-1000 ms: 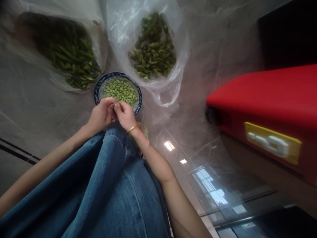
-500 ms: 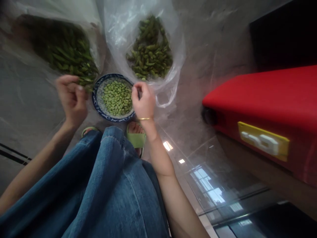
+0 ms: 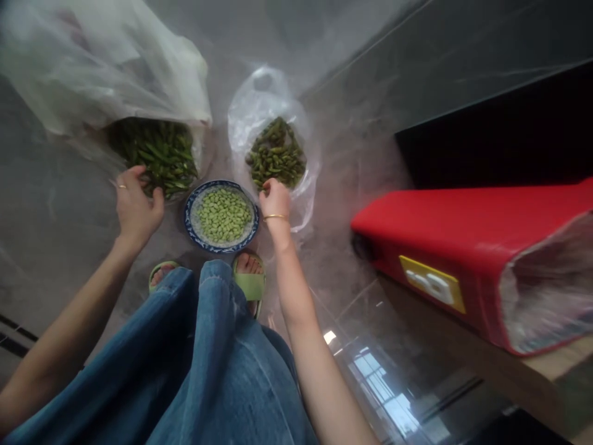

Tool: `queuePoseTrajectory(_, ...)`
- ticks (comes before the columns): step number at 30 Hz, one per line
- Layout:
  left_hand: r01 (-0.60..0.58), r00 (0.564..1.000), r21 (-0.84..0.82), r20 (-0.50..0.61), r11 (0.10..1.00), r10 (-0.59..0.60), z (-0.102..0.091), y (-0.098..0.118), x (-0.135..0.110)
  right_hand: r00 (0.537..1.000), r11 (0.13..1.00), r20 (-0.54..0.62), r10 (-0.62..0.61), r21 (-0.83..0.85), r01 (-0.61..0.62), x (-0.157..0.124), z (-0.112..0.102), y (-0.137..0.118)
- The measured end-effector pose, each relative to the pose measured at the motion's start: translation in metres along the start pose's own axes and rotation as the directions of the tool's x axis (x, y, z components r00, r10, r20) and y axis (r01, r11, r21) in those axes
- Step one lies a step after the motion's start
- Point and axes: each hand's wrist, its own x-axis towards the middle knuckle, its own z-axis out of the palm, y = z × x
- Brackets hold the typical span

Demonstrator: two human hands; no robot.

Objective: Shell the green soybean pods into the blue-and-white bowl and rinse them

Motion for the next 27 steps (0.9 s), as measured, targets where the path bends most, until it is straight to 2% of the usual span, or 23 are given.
queuePoseTrajectory(3, -0.070, 0.997, -0.012, -0.045, 0.998, 0.069, -0.002, 0.005, -0.006, 0.997, 1.000, -0.074, 0.010, 0.015, -0.009, -0.008, -0.015, -0.009)
queuePoseTrajectory(6, -0.163, 0.986, -0.094, -0.056, 0.982, 0.159, -0.004, 0.012, -0.008, 0.981, 0.989, -0.180, -0.072, 0.111, 0.093, -0.029, -0.031, -0.025)
queuePoseTrajectory(8, -0.269, 0.963, -0.138, -0.055, 0.953, 0.263, -0.004, 0.020, -0.010, 0.974, 0.954, -0.129, -0.186, 0.214, 0.210, -0.047, -0.036, -0.038)
queuePoseTrajectory(10, -0.377, 0.926, -0.138, -0.058, 0.916, 0.373, -0.002, 0.029, -0.011, 0.939, 0.902, -0.016, -0.343, 0.275, 0.334, -0.061, -0.037, -0.046)
queuePoseTrajectory(12, -0.438, 0.899, -0.129, -0.055, 0.890, 0.434, 0.000, 0.036, -0.013, 0.927, 0.895, -0.034, -0.373, 0.249, 0.370, -0.061, -0.035, -0.045)
queuePoseTrajectory(13, -0.449, 0.894, -0.132, -0.047, 0.884, 0.447, 0.001, 0.039, -0.014, 0.939, 0.916, -0.089, -0.332, 0.209, 0.344, -0.056, -0.034, -0.040)
queuePoseTrajectory(15, -0.453, 0.890, -0.147, -0.026, 0.879, 0.455, 0.002, 0.043, -0.016, 0.958, 0.967, -0.218, -0.187, 0.130, 0.219, -0.035, -0.034, -0.026)
queuePoseTrajectory(17, -0.455, 0.887, -0.176, 0.000, 0.873, 0.463, 0.003, 0.045, -0.018, 0.957, 0.990, -0.272, -0.099, 0.073, 0.123, -0.007, -0.035, -0.011)
queuePoseTrajectory(19, -0.456, 0.882, -0.204, 0.028, 0.866, 0.471, 0.004, 0.046, -0.021, 0.964, 0.995, -0.249, -0.095, 0.019, 0.102, 0.020, -0.036, -0.001)
queuePoseTrajectory(22, -0.458, 0.875, -0.224, 0.056, 0.860, 0.481, 0.004, 0.047, -0.024, 0.975, 0.993, -0.205, -0.089, -0.088, 0.073, 0.047, -0.031, 0.000)
queuePoseTrajectory(24, -0.459, 0.873, -0.235, 0.061, 0.857, 0.485, 0.004, 0.048, -0.025, 0.976, 0.990, -0.208, -0.061, -0.138, 0.033, 0.058, -0.028, -0.004)
queuePoseTrajectory(27, -0.461, 0.871, -0.244, 0.062, 0.853, 0.488, 0.003, 0.049, -0.026, 0.979, 0.989, -0.195, -0.067, -0.145, 0.039, 0.062, -0.028, -0.010)
